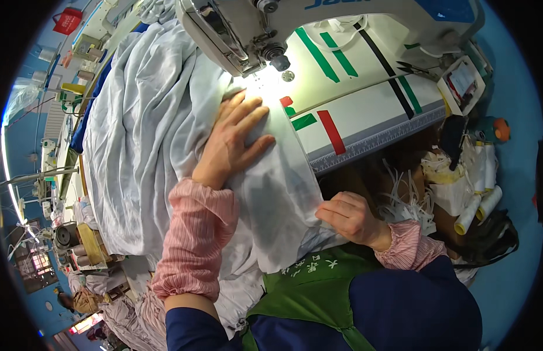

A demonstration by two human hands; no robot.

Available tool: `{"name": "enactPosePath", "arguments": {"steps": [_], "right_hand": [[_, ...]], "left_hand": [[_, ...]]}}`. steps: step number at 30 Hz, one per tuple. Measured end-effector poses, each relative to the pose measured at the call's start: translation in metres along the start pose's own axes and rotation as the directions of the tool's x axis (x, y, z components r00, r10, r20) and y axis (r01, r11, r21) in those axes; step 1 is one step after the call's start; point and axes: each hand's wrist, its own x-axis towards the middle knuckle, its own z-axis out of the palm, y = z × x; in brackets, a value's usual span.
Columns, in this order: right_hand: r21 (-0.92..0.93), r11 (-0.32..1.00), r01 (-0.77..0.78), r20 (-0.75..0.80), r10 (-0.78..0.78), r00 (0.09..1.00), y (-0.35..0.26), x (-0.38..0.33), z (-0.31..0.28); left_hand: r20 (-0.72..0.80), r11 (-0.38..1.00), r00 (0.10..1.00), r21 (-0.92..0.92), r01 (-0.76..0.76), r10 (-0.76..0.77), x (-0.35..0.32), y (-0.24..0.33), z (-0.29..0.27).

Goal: Sewing the edges of pillowcases using an industrial sewing machine.

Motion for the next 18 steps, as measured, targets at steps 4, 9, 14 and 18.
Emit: {"name": "enactPosePath", "arguments": {"steps": [4, 9, 14, 18], "right_hand": [[-0.044, 0.999, -0.003, -0.005, 0.003, 1.000, 0.010, 0.019, -0.002], [-0.082, 0.997, 0.005, -0.033, -0.008, 0.999, 0.019, 0.045, -0.003], [-0.174, 0.984, 0.044, -0.077, -0.058, 0.995, 0.027, 0.072, -0.006], [-0.182, 0.983, -0.010, -0.013, 0.008, 1.000, 0.033, 0.095, -0.011]], "left_hand": [[-0.013, 1.000, 1.000, 0.017, -0.021, 0.021, 0.015, -0.026, -0.004], [0.013, 0.998, 0.998, -0.041, 0.055, -0.054, 0.029, -0.057, -0.013], [0.128, 0.986, 0.979, -0.018, 0.163, -0.160, 0.043, -0.092, -0.017], [0.152, 0.989, 0.982, -0.079, 0.124, -0.111, 0.055, -0.121, -0.015]]}}
